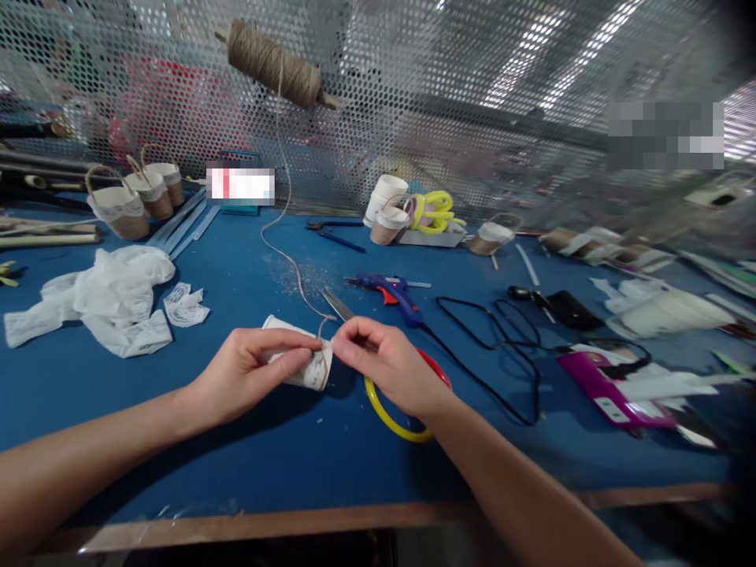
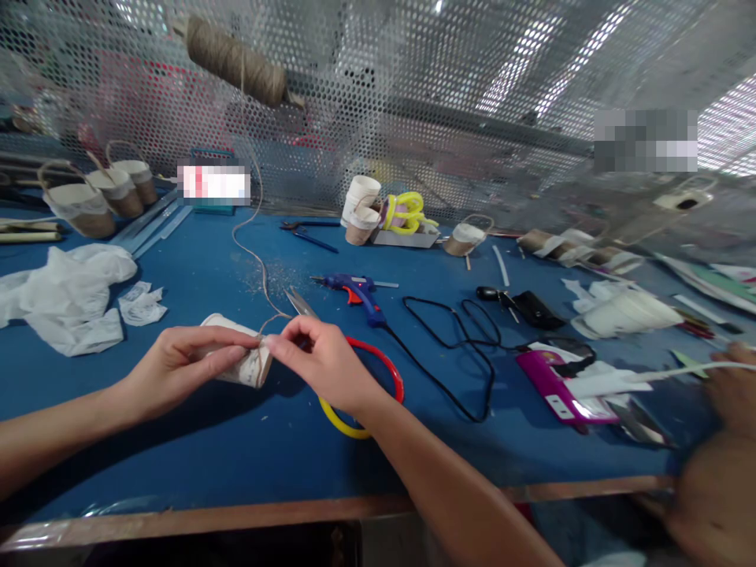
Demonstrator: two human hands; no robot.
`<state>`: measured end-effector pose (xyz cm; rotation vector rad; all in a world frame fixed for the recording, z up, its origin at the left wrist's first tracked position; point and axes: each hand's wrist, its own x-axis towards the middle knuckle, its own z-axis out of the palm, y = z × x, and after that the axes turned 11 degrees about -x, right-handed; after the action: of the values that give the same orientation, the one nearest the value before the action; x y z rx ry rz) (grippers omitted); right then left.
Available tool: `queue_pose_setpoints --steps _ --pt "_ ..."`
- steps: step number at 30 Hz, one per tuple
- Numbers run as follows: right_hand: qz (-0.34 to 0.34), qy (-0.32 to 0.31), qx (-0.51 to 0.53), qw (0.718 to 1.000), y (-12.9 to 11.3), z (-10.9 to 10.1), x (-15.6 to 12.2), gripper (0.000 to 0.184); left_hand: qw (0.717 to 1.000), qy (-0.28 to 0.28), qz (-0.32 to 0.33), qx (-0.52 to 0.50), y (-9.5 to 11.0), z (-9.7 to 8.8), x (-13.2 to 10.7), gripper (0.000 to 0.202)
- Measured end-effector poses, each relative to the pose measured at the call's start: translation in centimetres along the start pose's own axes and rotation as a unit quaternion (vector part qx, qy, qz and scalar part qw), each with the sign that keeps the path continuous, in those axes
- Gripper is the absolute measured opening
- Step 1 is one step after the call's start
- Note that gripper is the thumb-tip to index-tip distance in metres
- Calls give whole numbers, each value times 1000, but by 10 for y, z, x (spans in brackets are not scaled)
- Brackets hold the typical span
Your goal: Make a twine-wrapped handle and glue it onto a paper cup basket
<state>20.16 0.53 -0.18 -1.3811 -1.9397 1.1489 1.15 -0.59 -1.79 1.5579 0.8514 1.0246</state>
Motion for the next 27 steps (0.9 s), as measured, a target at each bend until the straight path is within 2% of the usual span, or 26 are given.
queue_pose_setpoints --steps 3,7,12,15,17,19,21,22,24,25,27 --pt "-49 49 -14 997 1 -1 1 16 1000 -13 8 2 1 1 -1 21" --pt "-138 10 -9 990 -1 5 0 23 999 -31 8 -4 1 3 -2 22" --pt "-143 -7 5 990 -4 13 -3 32 999 -42 -15 -4 0 4 -4 25" --pt "-133 -5 -19 991 -5 9 -1 32 999 -38 -24 14 1 3 -4 23" --pt "-107 28 -61 992 -4 -3 4 28 999 -19 -21 26 3 1 -3 23" --pt "-47 115 -134 983 3 -22 14 27 999 3 -20 38 4 -3 -2 23" --pt "37 226 -248 941 15 -45 26 27 998 20 -23 50 2 -7 0 24" --pt "85 247 -313 913 22 -56 32 23 998 27 -23 55 1 -9 1 25" --pt "123 236 -340 902 38 -74 43 9 997 40 -20 62 -2 -13 4 26" --pt "135 222 -343 903 46 -80 47 7 997 45 -18 64 -3 -14 5 26" --pt "152 203 -340 906 58 -85 54 20 996 53 -15 65 -6 -15 7 26"
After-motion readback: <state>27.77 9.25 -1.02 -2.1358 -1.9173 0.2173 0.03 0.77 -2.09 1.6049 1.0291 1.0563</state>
